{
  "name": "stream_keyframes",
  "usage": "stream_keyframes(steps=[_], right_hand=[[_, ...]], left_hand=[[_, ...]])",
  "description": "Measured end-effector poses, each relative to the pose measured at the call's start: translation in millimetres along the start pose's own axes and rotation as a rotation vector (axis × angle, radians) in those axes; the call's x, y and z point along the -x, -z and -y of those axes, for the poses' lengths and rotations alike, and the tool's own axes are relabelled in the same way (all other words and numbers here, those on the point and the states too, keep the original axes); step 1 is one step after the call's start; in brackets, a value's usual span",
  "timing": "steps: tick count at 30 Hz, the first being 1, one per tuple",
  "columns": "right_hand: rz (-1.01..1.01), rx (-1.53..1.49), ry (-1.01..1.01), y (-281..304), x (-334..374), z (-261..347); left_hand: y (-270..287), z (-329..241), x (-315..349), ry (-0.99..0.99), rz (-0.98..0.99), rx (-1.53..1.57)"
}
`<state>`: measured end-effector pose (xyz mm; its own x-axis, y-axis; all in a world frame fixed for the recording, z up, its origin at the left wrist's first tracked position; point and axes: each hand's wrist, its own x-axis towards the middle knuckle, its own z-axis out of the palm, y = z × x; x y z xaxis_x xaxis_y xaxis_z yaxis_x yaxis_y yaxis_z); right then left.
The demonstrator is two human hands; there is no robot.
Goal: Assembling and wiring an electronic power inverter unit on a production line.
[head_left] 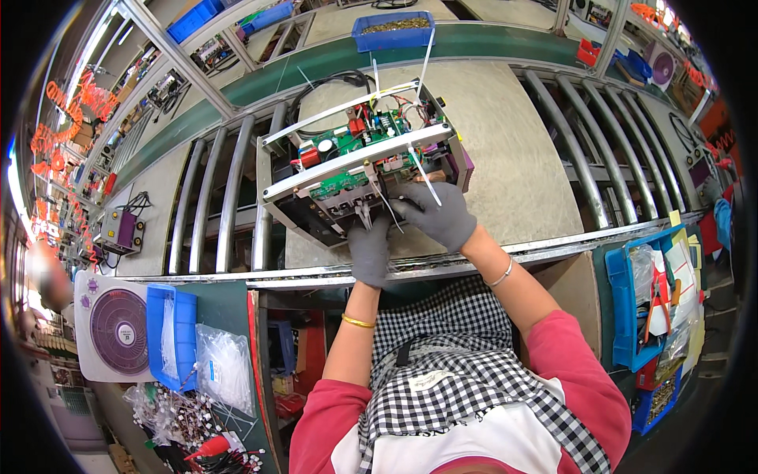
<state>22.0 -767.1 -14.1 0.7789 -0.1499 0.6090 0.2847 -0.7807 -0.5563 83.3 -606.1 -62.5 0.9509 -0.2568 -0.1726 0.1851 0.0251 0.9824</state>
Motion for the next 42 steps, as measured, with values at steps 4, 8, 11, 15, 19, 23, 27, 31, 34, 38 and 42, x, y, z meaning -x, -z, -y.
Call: stream_keyframes(steps=[4,8,11,15,19,23,27,31,34,38,42], right_hand=[[-0.012,-0.039,-0.013,2.3,-0.9,0.8],[-0.028,-0.043,-0.009,1.6,2.6,0.0],[-0.064,0.045,0.058,-4.9,8.0,0.8],[-0.041,0.075,0.002,-8.0,15.2,1.9],[0.013,0.136,-0.04,-5.4,18.0,2.3],[0.039,0.0,-0.1,-3.9,16.6,1.2],[0.038,-0.046,-0.066,-3.3,13.7,0.4],[0.096,-0.077,-0.107,1.0,11.9,2.3],[0.129,-0.111,-0.173,3.1,11.3,5.0],[0.147,-0.142,-0.218,2.0,10.5,6.0],[0.154,-0.139,-0.213,0.0,11.3,5.4]], left_hand=[[0.3,-4.0,-1.2,0.018,0.029,-0.043],[0.3,0.4,-0.8,-0.042,0.005,-0.038],[7.5,3.4,0.8,0.035,0.041,-0.016],[22.7,2.1,3.4,0.254,0.213,0.169],[30.7,-1.5,-5.8,0.518,0.583,0.706],[18.7,9.4,-0.1,0.457,0.553,0.752],[1.6,20.0,6.0,0.294,0.357,0.847],[-5.5,22.7,1.9,0.288,0.295,0.879],[-5.0,23.8,0.1,0.319,0.309,0.869],[-5.6,25.9,1.7,0.302,0.36,0.867],[-8.4,26.5,3.6,0.271,0.312,0.861]])
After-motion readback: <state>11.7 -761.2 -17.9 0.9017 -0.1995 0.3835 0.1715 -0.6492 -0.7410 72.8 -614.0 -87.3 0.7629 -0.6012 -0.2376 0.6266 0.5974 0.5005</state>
